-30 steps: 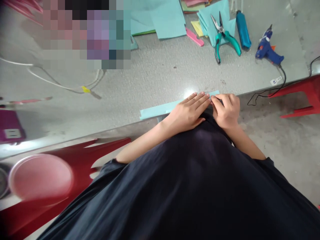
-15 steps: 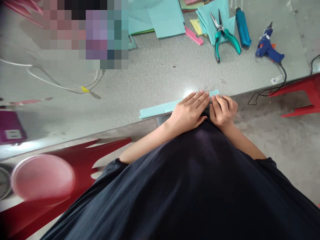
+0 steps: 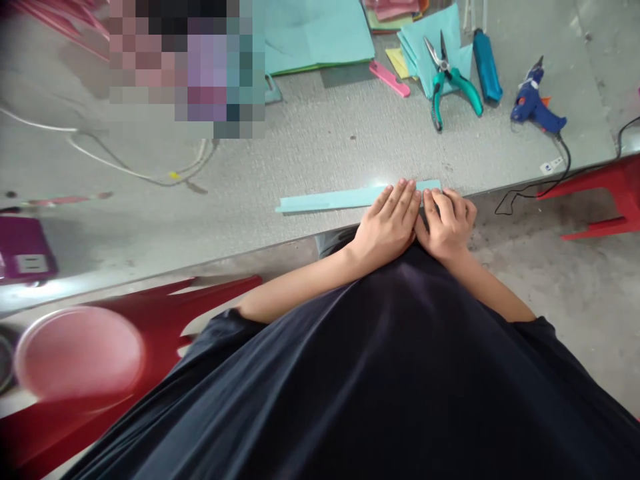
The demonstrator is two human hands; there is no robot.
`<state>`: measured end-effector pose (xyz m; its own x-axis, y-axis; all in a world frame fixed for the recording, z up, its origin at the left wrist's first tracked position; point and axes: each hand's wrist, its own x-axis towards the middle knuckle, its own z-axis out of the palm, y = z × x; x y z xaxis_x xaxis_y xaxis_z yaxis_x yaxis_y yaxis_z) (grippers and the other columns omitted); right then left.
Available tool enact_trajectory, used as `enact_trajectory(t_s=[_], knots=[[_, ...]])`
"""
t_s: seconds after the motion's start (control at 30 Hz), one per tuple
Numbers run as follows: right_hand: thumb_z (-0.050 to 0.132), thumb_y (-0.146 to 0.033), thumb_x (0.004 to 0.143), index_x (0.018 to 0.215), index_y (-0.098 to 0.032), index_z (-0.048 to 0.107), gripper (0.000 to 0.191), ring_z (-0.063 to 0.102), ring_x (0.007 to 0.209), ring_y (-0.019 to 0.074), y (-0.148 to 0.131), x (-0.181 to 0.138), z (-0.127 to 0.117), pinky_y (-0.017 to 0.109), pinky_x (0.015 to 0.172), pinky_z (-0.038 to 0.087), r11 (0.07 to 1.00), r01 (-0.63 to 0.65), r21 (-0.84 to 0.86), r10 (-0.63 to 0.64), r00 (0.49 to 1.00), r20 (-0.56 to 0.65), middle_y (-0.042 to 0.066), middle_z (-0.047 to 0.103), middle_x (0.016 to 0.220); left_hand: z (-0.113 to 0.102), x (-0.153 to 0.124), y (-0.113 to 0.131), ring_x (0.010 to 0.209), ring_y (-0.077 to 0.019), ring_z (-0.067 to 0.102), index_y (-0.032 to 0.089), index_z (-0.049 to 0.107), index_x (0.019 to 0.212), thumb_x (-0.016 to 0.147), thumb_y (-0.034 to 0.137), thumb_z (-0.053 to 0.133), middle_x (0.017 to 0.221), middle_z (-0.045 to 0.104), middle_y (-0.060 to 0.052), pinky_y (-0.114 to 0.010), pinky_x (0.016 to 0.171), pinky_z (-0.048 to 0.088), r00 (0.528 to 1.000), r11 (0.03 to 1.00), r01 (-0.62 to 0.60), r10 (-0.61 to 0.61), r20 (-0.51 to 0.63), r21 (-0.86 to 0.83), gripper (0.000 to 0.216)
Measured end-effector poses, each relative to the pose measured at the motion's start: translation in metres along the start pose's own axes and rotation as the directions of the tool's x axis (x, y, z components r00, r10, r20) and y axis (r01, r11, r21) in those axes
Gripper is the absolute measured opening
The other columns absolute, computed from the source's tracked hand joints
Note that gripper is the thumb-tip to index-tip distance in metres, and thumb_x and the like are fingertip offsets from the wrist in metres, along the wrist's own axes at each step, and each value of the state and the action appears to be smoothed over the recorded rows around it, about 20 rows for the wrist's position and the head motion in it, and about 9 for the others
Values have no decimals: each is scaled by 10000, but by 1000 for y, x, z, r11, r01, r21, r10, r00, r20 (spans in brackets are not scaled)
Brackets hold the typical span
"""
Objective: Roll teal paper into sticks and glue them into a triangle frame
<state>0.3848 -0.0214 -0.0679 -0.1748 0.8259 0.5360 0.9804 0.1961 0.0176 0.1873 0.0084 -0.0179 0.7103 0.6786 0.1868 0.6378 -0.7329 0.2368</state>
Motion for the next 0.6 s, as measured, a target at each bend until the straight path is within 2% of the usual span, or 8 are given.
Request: enact_trajectory(t_s=[0.17, 0.27, 0.37, 0.6], knots=[[561, -512, 1097, 1469, -203, 790, 535, 642, 1350, 400, 3, -1, -2, 585, 1152, 392, 999, -6, 36, 4, 998, 69, 199, 771, 1361, -9, -30, -10, 1719, -413, 424, 5, 465, 1735, 1143, 325, 555, 1802, 454, -284, -612, 1421, 386, 993, 993, 116, -116, -3, -12, 679], [575, -501, 1093, 1493, -184, 773, 548, 626, 1385, 421, 2, -1, -4, 599, 1167, 391, 999, -19, 42, 14, 995, 103, 213, 756, 1387, -13, -52, -18, 1688, -429, 475, -10, 497, 1708, 1134, 361, 595, 1768, 491, -307, -600, 1399, 420, 979, 980, 198, -198, -56, 3, 690], [588, -493, 1083, 1479, -177, 781, 542, 631, 1386, 434, 0, 0, -6, 601, 1160, 406, 998, -33, 49, 28, 995, 99, 218, 760, 1372, -11, -71, -23, 1657, -432, 521, 25, 518, 1705, 1118, 363, 636, 1747, 524, -298, -578, 1375, 457, 954, 961, 276, -273, -122, 3, 688], [628, -495, 1055, 1465, -184, 790, 540, 633, 1386, 457, -2, 3, -9, 598, 1120, 449, 993, -89, 72, 77, 985, 156, 222, 756, 1367, -9, -102, -30, 1637, -483, 531, 134, 455, 1771, 1061, 392, 747, 1745, 532, -279, -670, 1361, 438, 892, 919, 388, -394, -220, -72, 810]])
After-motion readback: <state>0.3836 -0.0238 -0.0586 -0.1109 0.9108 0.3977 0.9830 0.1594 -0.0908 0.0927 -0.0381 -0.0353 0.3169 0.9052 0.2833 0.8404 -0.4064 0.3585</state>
